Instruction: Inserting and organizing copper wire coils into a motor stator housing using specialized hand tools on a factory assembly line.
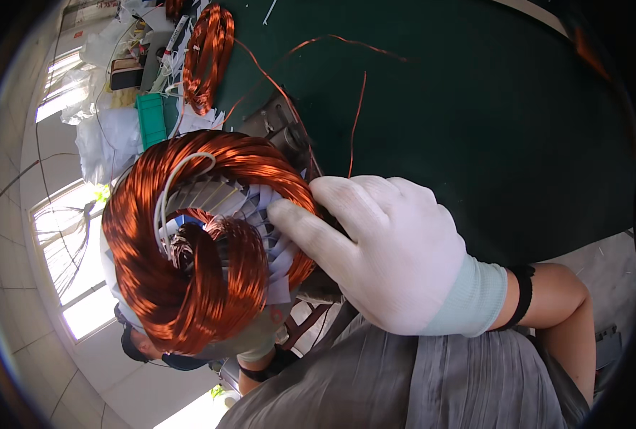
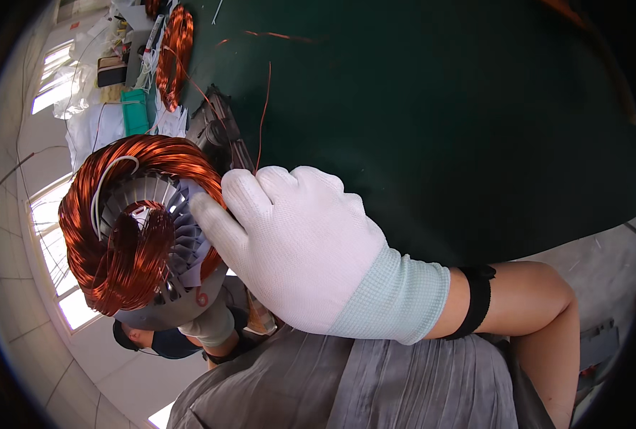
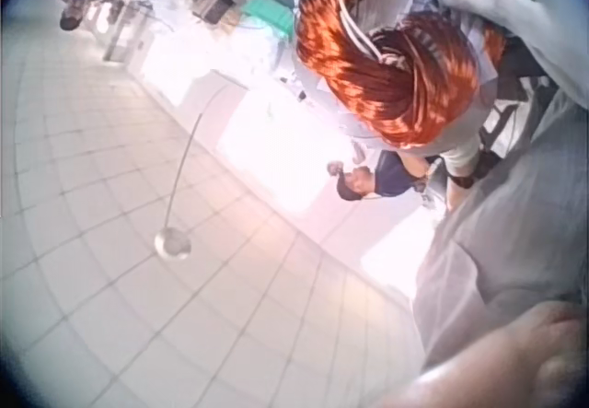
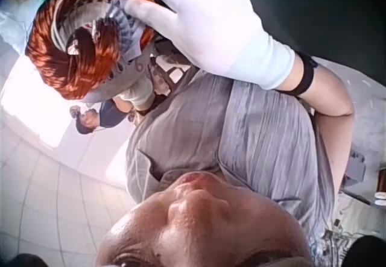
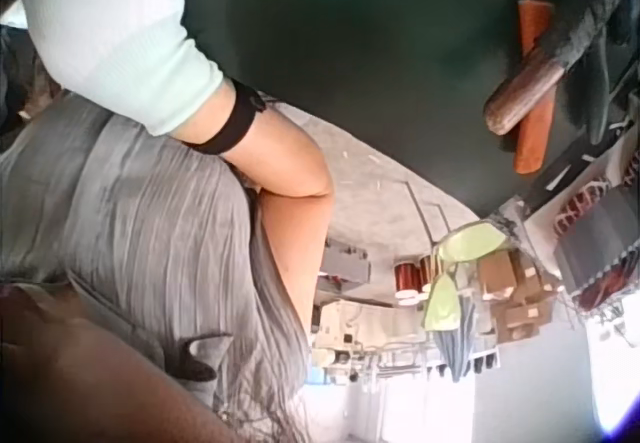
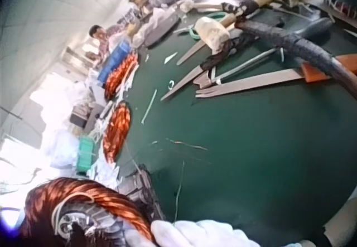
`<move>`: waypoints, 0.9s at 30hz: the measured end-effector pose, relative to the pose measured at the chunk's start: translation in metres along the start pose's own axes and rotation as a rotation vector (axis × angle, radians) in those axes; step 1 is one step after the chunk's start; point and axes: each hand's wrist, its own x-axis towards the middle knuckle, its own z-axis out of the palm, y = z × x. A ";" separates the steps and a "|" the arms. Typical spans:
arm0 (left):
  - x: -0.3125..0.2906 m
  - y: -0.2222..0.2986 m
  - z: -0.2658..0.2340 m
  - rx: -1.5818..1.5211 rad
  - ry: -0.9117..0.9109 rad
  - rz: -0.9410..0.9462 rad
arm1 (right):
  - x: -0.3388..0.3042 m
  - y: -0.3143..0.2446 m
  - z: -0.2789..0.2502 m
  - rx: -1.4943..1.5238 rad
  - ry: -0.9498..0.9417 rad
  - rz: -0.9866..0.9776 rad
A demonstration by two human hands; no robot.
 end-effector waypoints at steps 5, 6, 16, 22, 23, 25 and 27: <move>-0.004 -0.001 0.004 0.004 0.008 -0.014 | 0.001 0.001 0.002 -0.004 0.002 0.013; -0.005 -0.002 0.004 0.001 0.009 -0.014 | 0.001 0.002 0.002 -0.001 0.000 0.012; -0.007 -0.007 0.006 -0.007 0.025 -0.019 | 0.012 -0.008 0.000 0.050 -0.094 0.140; -0.004 -0.009 0.004 -0.008 0.032 -0.008 | 0.012 0.000 0.000 0.119 -0.064 0.071; -0.004 -0.010 0.003 -0.006 0.030 -0.008 | 0.012 0.000 -0.001 0.116 -0.068 0.073; -0.004 -0.010 0.002 -0.011 0.029 -0.007 | 0.012 -0.001 -0.002 0.127 -0.109 0.069; -0.002 -0.011 0.002 -0.016 0.027 0.000 | 0.012 0.000 -0.002 0.114 -0.112 0.063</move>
